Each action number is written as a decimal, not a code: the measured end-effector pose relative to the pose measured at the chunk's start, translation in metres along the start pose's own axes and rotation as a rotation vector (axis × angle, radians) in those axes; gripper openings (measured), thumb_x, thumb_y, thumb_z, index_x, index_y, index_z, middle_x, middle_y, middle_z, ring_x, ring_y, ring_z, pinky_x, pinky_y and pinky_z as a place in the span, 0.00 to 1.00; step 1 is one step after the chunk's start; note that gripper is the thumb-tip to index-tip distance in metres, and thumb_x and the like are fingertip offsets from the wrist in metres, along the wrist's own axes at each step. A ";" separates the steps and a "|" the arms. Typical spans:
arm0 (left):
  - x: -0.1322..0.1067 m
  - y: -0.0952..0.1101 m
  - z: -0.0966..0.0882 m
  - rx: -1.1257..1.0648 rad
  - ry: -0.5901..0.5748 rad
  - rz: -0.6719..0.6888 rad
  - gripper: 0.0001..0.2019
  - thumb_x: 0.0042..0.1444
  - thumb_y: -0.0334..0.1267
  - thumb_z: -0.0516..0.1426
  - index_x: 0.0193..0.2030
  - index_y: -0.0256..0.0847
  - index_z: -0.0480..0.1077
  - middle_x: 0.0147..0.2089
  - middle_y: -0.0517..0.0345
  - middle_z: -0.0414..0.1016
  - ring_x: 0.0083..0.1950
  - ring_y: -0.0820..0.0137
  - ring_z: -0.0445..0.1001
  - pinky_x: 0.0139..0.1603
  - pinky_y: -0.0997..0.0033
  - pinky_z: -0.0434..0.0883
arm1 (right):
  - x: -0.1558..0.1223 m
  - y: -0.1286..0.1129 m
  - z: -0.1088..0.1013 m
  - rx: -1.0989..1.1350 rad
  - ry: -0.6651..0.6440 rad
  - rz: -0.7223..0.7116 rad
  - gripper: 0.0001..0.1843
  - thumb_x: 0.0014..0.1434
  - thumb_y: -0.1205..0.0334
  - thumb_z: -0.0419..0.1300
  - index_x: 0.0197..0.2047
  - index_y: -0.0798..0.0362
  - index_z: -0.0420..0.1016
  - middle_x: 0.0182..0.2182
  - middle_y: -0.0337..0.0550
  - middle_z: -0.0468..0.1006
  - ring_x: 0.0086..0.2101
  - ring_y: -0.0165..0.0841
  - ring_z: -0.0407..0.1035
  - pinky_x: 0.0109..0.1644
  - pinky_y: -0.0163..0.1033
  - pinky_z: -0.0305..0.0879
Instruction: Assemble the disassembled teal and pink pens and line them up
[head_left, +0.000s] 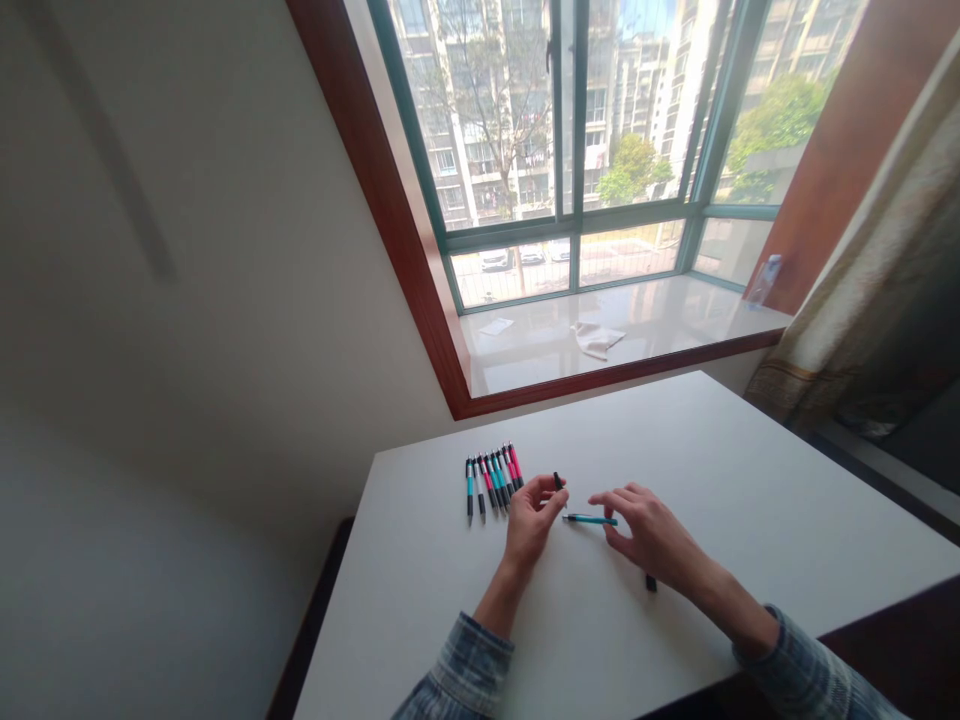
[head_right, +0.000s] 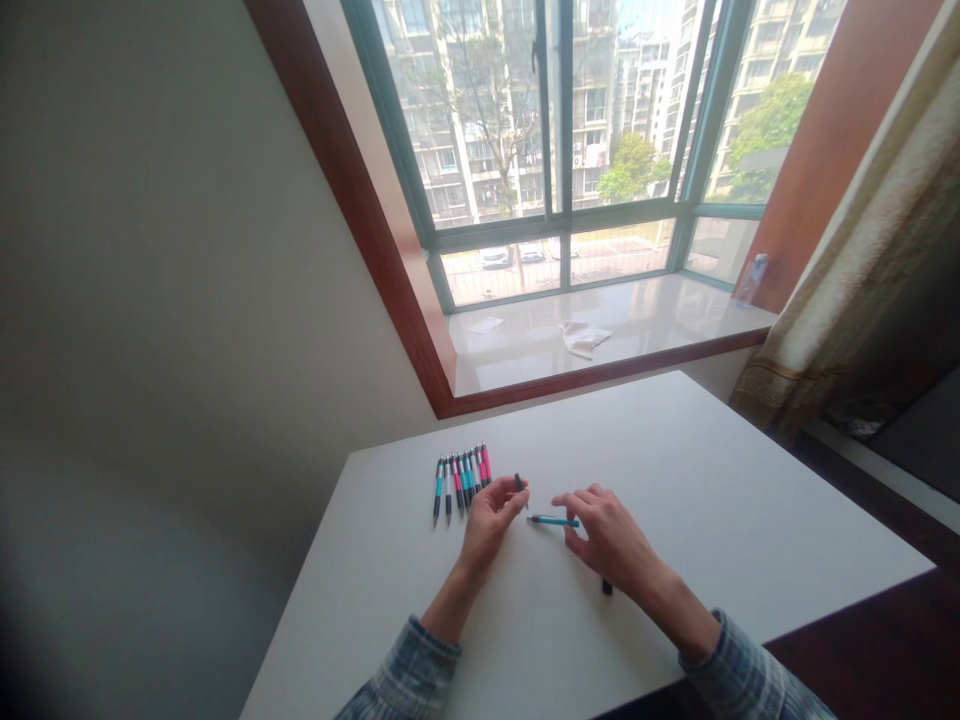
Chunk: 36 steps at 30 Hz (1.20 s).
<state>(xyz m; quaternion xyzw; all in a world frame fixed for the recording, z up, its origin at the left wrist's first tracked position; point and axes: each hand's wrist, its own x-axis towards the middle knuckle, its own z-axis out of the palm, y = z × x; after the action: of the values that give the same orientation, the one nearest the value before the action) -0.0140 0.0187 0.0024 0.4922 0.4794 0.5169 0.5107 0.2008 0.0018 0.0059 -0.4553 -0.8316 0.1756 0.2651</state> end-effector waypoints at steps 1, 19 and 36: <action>0.000 0.001 0.000 0.006 0.008 0.002 0.17 0.50 0.48 0.69 0.41 0.38 0.81 0.39 0.51 0.81 0.38 0.65 0.77 0.44 0.66 0.73 | 0.001 -0.002 -0.004 0.049 0.042 0.014 0.21 0.60 0.69 0.59 0.55 0.45 0.76 0.40 0.42 0.81 0.43 0.42 0.74 0.53 0.50 0.70; -0.006 0.000 0.005 0.015 -0.287 0.019 0.17 0.54 0.47 0.69 0.45 0.37 0.82 0.43 0.45 0.84 0.41 0.61 0.80 0.45 0.63 0.75 | 0.027 -0.012 -0.010 0.709 0.121 0.162 0.24 0.61 0.53 0.66 0.59 0.49 0.72 0.37 0.40 0.83 0.38 0.37 0.80 0.48 0.44 0.79; -0.005 -0.003 0.005 0.011 -0.229 -0.013 0.17 0.50 0.49 0.70 0.37 0.35 0.83 0.37 0.48 0.84 0.37 0.62 0.80 0.42 0.66 0.75 | 0.025 -0.010 -0.015 0.462 0.175 0.074 0.05 0.63 0.58 0.65 0.42 0.48 0.80 0.40 0.41 0.83 0.38 0.35 0.77 0.43 0.40 0.73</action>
<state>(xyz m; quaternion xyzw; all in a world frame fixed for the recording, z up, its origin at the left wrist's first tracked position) -0.0088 0.0142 0.0000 0.5476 0.4241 0.4513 0.5628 0.1926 0.0184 0.0300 -0.4264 -0.7259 0.3307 0.4265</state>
